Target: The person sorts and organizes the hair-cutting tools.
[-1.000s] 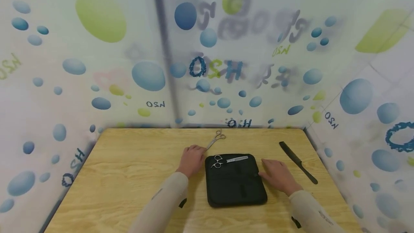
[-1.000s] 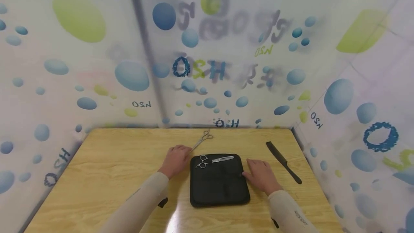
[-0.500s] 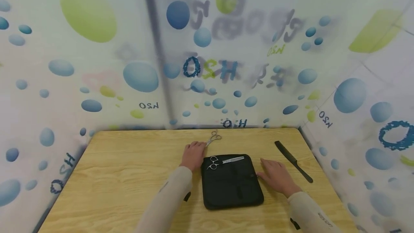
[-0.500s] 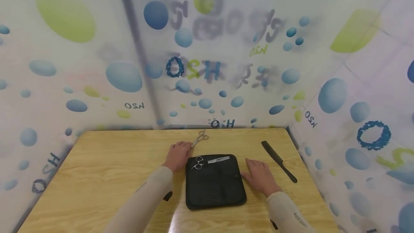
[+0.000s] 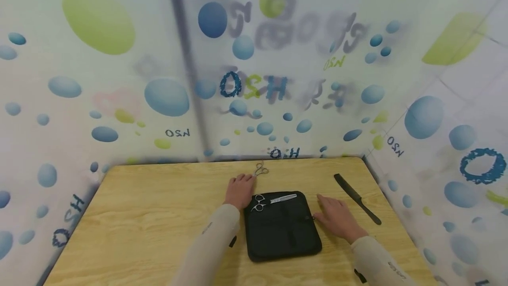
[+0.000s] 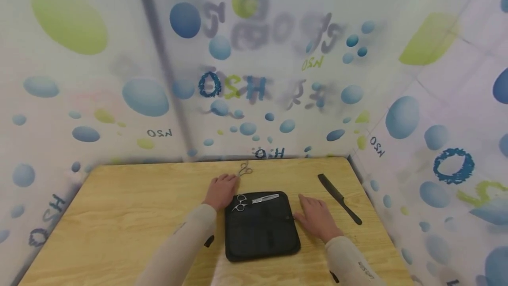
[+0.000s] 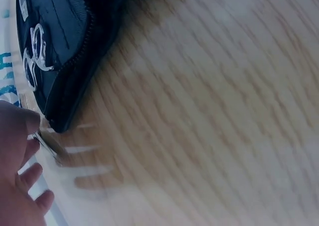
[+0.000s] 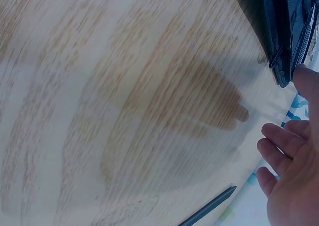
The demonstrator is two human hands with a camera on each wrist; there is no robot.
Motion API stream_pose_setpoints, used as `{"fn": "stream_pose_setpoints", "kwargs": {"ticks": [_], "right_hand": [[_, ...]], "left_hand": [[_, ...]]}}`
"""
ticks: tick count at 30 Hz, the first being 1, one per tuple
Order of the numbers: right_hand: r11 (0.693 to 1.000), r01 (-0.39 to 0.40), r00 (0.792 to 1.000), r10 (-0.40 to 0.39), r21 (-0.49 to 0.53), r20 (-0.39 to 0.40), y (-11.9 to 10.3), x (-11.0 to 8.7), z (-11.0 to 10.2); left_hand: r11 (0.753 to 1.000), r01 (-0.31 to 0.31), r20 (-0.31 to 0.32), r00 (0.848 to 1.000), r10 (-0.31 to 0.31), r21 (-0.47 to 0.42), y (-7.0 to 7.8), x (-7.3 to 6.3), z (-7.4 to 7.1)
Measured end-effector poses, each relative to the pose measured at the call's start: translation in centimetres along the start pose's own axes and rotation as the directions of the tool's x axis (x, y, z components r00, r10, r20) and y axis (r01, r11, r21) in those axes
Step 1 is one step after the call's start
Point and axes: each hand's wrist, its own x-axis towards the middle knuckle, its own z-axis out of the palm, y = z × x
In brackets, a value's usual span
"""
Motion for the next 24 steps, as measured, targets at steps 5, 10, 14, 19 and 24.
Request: {"fn": "stream_pose_setpoints", "kwargs": {"ticks": [5,10,14,19,24], "right_hand": [[1.0,0.004,1.0,-0.004,0.008,-0.011,-0.2,0.0,0.3],[1.0,0.019,0.999,-0.018,0.012,-0.03,-0.3,-0.1,0.6],[1.0,0.028,0.999,-0.028,0.004,-0.033,-0.3,-0.3,0.8],[0.999,0.033,0.999,-0.033,-0.007,-0.042,0.0,-0.4,0.9],[1.0,0.03,0.999,-0.03,-0.01,-0.036,0.1,-0.2,0.9]], "left_hand": [[0.999,0.012,-0.081,0.997,-0.008,0.048,0.3,0.1,0.4],[0.996,0.024,-0.067,0.998,-0.019,0.082,0.5,0.5,0.4],[0.994,0.018,-0.018,1.0,-0.016,0.11,0.2,0.9,0.3],[0.991,-0.007,-0.022,1.0,0.01,0.135,-0.1,1.2,0.5],[0.989,-0.014,-0.046,0.999,0.021,0.147,-0.3,1.5,0.4]]}}
